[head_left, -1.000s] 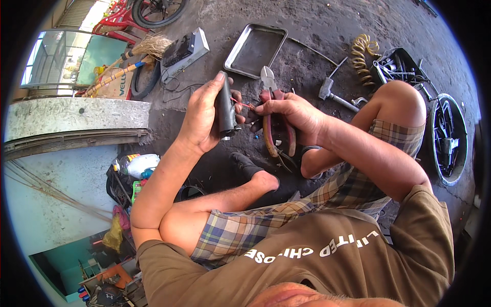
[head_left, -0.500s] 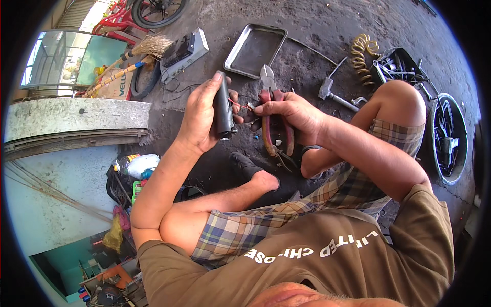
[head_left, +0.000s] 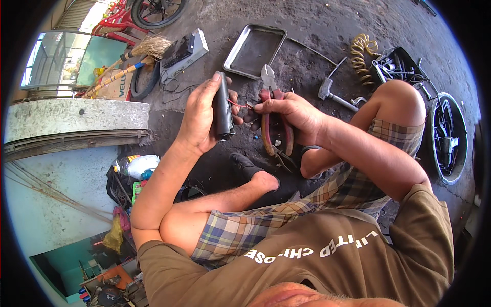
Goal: The person sits on the floor and uses pliers to strip the insulation from wires attached to a small black electrical component. They repeatedly grip and pull the wires to remove the outer casing, exposing the inner conductors.
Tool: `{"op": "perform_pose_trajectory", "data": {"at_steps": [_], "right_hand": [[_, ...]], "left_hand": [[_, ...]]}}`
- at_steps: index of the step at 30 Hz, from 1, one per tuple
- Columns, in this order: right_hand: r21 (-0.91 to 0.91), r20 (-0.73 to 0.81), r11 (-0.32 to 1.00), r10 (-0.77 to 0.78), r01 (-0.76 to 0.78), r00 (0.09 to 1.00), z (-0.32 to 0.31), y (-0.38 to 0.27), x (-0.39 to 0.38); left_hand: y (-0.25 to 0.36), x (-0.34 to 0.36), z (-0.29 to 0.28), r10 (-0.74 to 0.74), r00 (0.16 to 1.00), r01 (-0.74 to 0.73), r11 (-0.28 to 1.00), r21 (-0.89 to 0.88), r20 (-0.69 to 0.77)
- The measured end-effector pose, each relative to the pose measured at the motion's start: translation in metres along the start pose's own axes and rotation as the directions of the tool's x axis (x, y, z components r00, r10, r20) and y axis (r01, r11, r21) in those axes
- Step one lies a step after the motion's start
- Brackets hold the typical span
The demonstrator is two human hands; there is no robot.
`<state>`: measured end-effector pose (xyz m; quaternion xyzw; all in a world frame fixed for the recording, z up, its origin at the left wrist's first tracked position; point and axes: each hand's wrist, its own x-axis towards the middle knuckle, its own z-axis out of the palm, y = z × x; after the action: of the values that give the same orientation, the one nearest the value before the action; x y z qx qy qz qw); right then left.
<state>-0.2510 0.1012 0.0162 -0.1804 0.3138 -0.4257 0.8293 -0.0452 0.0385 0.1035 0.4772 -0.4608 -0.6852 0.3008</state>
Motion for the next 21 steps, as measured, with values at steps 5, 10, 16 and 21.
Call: {"op": "perform_pose_trajectory", "data": {"at_steps": [5, 10, 16, 21], "right_hand": [[0.009, -0.003, 1.000, 0.004, -0.004, 1.000, -0.002, 0.001, 0.002], [0.039, -0.020, 0.999, 0.008, -0.007, 1.000, 0.004, -0.001, -0.003], [0.009, 0.022, 1.000, 0.016, -0.016, 1.000, -0.002, 0.001, 0.000], [-0.125, -0.159, 0.991, -0.061, 0.041, 0.985, 0.008, 0.001, -0.002]], "left_hand": [[0.000, 0.000, 0.000, 0.000, 1.000, 0.000, 1.000, -0.001, 0.002], [0.000, -0.001, 0.001, 0.007, 1.000, -0.007, 1.000, 0.003, 0.004], [-0.001, 0.001, 0.001, 0.004, 1.000, -0.004, 1.000, -0.012, 0.022], [-0.005, 0.006, -0.008, 0.033, 0.998, -0.031, 0.999, -0.044, 0.051]]}}
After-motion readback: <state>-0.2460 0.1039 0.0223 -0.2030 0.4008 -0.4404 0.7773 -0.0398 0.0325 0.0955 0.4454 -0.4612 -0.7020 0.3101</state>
